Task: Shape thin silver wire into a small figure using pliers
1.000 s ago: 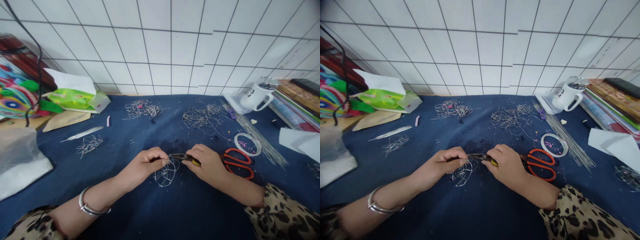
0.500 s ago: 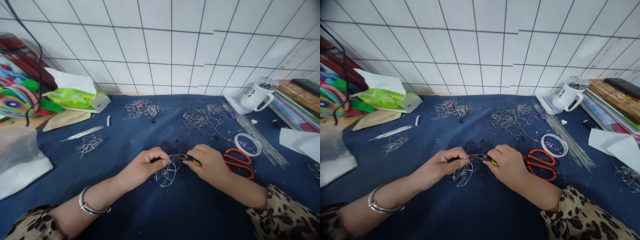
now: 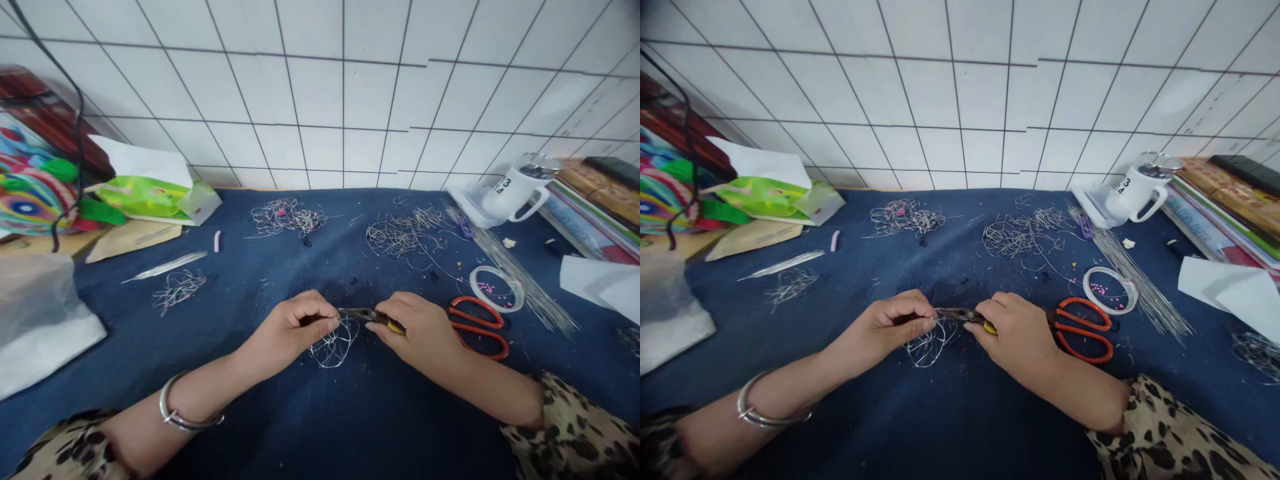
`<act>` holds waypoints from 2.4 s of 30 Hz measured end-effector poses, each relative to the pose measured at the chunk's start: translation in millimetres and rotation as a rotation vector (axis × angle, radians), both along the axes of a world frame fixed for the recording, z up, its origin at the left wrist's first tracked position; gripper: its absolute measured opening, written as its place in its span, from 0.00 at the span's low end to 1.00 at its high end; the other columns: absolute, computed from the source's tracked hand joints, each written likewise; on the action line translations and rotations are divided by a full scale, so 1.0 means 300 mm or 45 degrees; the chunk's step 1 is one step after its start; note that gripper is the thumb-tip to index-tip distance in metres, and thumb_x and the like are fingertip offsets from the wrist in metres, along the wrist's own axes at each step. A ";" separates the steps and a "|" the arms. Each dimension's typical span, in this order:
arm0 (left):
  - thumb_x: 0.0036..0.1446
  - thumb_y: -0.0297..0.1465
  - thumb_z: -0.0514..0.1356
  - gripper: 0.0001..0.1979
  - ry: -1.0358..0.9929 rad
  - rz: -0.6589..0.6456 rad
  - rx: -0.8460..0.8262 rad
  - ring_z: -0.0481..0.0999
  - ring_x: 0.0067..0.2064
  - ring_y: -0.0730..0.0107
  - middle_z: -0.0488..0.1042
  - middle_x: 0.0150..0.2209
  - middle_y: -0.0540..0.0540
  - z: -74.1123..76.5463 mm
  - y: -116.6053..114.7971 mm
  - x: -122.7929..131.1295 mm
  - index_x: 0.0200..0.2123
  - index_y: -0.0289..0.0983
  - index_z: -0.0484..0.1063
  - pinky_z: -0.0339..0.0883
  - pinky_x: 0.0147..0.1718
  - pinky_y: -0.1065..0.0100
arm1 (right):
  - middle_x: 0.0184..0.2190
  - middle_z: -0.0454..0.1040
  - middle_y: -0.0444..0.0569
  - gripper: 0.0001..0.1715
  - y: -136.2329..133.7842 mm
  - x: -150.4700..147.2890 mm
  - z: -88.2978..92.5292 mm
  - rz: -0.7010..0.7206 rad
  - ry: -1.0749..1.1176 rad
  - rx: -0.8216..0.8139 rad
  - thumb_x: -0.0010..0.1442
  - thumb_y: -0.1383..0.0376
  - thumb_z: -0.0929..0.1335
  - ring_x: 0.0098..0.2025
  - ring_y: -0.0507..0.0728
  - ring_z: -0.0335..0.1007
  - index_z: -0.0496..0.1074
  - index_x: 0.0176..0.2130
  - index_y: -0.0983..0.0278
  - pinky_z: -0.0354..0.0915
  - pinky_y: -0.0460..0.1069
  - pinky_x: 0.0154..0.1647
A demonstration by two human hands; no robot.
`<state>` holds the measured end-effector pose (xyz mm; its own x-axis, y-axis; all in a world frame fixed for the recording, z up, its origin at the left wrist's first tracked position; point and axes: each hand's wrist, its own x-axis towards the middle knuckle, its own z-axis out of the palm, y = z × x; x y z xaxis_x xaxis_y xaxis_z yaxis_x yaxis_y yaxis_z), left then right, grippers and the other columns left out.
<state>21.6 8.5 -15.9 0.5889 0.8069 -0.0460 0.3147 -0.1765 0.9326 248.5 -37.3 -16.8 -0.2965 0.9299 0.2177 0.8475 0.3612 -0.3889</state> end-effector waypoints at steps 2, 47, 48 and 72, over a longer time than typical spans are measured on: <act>0.56 0.31 0.57 0.07 -0.007 0.003 0.008 0.66 0.32 0.73 0.67 0.31 0.48 -0.003 0.000 -0.002 0.32 0.36 0.73 0.61 0.30 0.70 | 0.28 0.69 0.45 0.11 -0.001 0.000 0.000 0.001 0.000 -0.006 0.58 0.57 0.64 0.33 0.53 0.64 0.70 0.33 0.62 0.59 0.47 0.36; 0.56 0.29 0.57 0.06 -0.058 0.020 0.154 0.68 0.31 0.73 0.68 0.30 0.48 0.008 -0.019 -0.007 0.30 0.35 0.73 0.62 0.30 0.70 | 0.30 0.67 0.49 0.13 -0.013 -0.010 0.031 0.056 -0.123 0.179 0.60 0.59 0.62 0.35 0.55 0.61 0.69 0.34 0.64 0.58 0.51 0.38; 0.56 0.29 0.57 0.06 -0.059 0.013 0.158 0.68 0.31 0.73 0.68 0.29 0.48 0.008 -0.018 -0.007 0.30 0.35 0.73 0.63 0.30 0.70 | 0.30 0.67 0.49 0.12 -0.014 -0.010 0.034 0.067 -0.130 0.171 0.60 0.59 0.62 0.35 0.55 0.61 0.69 0.34 0.64 0.58 0.51 0.38; 0.51 0.22 0.56 0.07 0.073 0.061 0.427 0.66 0.27 0.74 0.67 0.25 0.49 0.012 -0.031 0.004 0.25 0.35 0.71 0.60 0.26 0.72 | 0.29 0.65 0.49 0.12 -0.039 -0.038 0.047 0.056 -0.301 0.185 0.60 0.60 0.61 0.34 0.56 0.58 0.69 0.33 0.63 0.54 0.51 0.35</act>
